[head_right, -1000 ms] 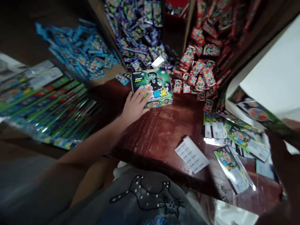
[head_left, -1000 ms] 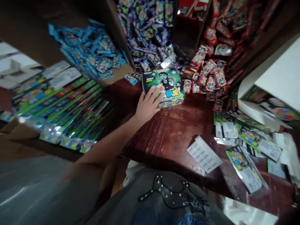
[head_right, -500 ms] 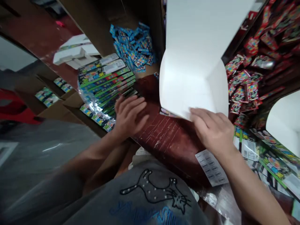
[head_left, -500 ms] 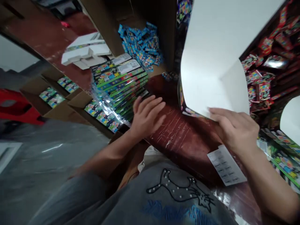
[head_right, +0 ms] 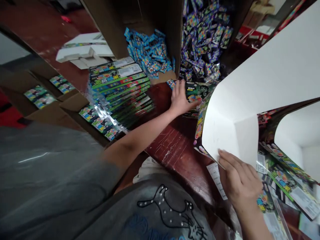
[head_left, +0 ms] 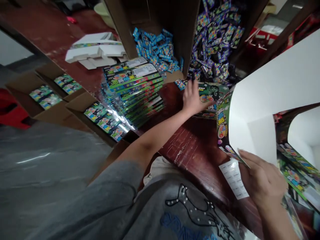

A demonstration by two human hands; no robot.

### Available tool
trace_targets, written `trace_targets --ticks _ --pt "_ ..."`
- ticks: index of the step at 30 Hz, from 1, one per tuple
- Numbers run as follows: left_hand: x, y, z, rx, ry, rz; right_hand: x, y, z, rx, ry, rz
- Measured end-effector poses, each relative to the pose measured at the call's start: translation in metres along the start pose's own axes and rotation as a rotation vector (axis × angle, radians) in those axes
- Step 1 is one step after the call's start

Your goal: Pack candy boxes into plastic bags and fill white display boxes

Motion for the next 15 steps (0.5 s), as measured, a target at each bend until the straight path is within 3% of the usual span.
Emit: trace_targets --ticks 1,3,5,7,11,15 --pt "0.003 -0.019 -0.004 0.105 -0.007 -0.186 -0.002 0.002 -0.002 -0.003 -0.005 -0.012" --pt "-0.003 -0.042 -0.018 0.271 0.133 -0.490 -0.007 0.004 -0.002 -0.015 -0.010 -0.028" --pt "-0.017 -0.044 -0.028 0.385 0.287 -0.598 -0.015 0.004 0.003 -0.022 0.007 -0.038" --pt "-0.032 -0.036 -0.029 0.454 0.301 -0.571 -0.024 0.001 0.011 0.000 0.033 -0.034" --pt "-0.060 -0.019 -0.014 0.554 0.202 -0.407 -0.042 -0.004 0.026 0.087 0.147 -0.041" --pt "-0.058 0.000 0.003 0.634 0.193 -0.263 -0.045 0.001 0.016 0.171 0.263 -0.041"
Point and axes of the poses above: each hand's wrist, its own x-axis towards the middle knuckle, its own z-axis out of the back of the hand, y = z × x, the point moved 4 cm from there along x, towards the middle knuckle, and after that the axes turned 8 degrees about x, right-handed, at the moved point
